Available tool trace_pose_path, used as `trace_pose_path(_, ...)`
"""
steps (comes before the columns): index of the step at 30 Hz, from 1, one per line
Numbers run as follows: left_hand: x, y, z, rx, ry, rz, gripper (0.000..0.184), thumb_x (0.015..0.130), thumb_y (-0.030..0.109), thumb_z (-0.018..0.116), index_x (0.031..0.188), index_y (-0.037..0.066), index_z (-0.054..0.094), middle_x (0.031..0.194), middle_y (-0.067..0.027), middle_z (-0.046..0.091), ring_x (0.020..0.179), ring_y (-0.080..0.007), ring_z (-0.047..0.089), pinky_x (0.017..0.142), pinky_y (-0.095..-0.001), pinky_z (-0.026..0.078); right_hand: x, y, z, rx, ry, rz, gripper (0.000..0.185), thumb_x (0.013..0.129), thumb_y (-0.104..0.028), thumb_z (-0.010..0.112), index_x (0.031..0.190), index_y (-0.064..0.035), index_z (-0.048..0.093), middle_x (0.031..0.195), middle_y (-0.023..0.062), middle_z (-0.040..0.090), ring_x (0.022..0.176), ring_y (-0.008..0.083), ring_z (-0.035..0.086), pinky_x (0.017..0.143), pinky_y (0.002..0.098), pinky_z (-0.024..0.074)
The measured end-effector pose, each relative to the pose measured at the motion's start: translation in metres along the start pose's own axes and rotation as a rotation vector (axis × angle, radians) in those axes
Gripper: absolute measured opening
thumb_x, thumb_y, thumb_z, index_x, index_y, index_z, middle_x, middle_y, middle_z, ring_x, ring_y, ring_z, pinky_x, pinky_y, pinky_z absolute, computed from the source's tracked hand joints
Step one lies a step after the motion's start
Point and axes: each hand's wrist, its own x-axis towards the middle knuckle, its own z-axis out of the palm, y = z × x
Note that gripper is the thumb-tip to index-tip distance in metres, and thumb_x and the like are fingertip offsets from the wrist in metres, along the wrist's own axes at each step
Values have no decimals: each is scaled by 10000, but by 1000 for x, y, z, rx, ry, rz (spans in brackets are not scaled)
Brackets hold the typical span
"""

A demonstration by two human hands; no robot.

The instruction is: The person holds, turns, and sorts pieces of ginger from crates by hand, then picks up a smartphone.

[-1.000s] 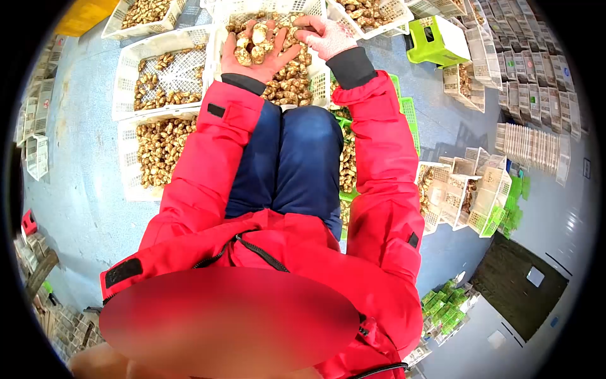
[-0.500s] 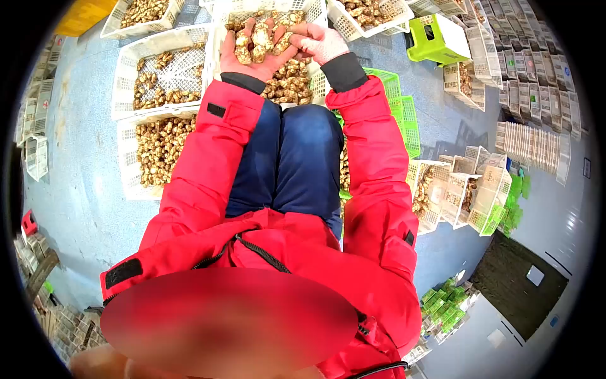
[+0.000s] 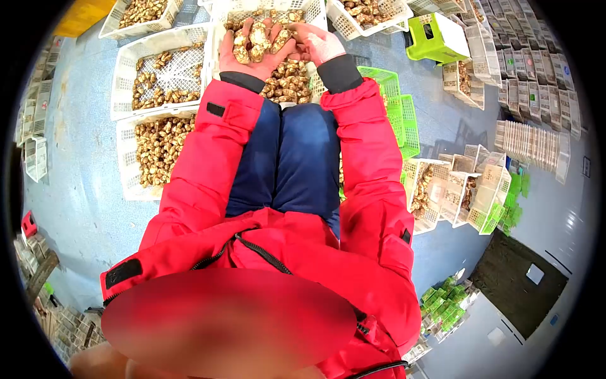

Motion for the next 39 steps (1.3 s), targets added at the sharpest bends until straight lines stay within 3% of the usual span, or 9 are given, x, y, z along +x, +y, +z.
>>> trace_pose_path(6,6,1,-15,-144,-86,-22,421,895,495,451,1118,148,533,1226,-166,526,1175,-364,476,1006,-637,305,5,25,22,149,54,-57,549,874,-287,647,1350,-97,450,854,2,606,762,102,579,696,281,510)
trace_pose_path(10,7,12,-17,-217,99,9,393,898,448,478,1138,145,552,1223,-161,536,1134,-371,500,982,-652,330,41,32,22,139,459,-62,552,830,-47,641,1339,-17,429,864,89,645,684,125,592,587,265,516)
trace_pose_path(13,14,13,-34,-188,153,166,372,906,465,474,1112,173,576,1144,-120,591,1045,-341,557,931,-653,378,84,13,35,-94,470,-114,453,872,-88,613,1298,-36,467,971,106,649,810,173,642,660,295,552)
trace_pose_path(19,22,20,-46,-125,102,189,396,861,477,535,1102,167,592,1205,-107,563,1062,-334,539,869,-636,432,99,-62,118,-700,269,-305,326,878,-137,581,1177,-7,582,750,0,597,622,84,526,561,216,432)
trace_pose_path(20,17,18,-41,-75,103,215,442,882,467,522,1198,157,542,1226,-122,544,1094,-337,524,934,-613,408,107,-41,98,-373,275,-236,252,886,-144,573,1100,-24,629,714,2,589,580,76,518,535,221,428)
trace_pose_path(30,25,21,-38,29,92,89,626,891,605,300,1247,151,545,1237,-90,579,1144,-322,531,947,-510,433,41,-7,76,-742,273,-36,367,839,-242,631,1139,-32,611,920,90,676,833,147,619,738,286,483)
trace_pose_path(31,21,21,-32,32,121,69,637,884,613,303,1247,149,545,1233,-90,582,1145,-320,530,949,-509,430,49,1,78,-610,236,-243,399,836,-225,642,1180,-32,586,922,72,672,808,142,616,726,285,492)
trace_pose_path(35,19,22,-27,9,60,51,670,862,663,246,1206,186,565,1215,-57,594,1131,-309,533,875,-508,443,41,-11,47,-137,221,44,441,887,-190,607,1272,1,503,946,50,635,769,138,593,667,268,491)
trace_pose_path(39,24,20,-34,-4,97,84,672,864,680,213,1112,189,600,1118,-62,633,1063,-301,558,803,-495,458,35,-8,41,592,-25,-42,391,933,-154,541,1306,-75,453,1163,88,592,1036,317,598,775,374,521)
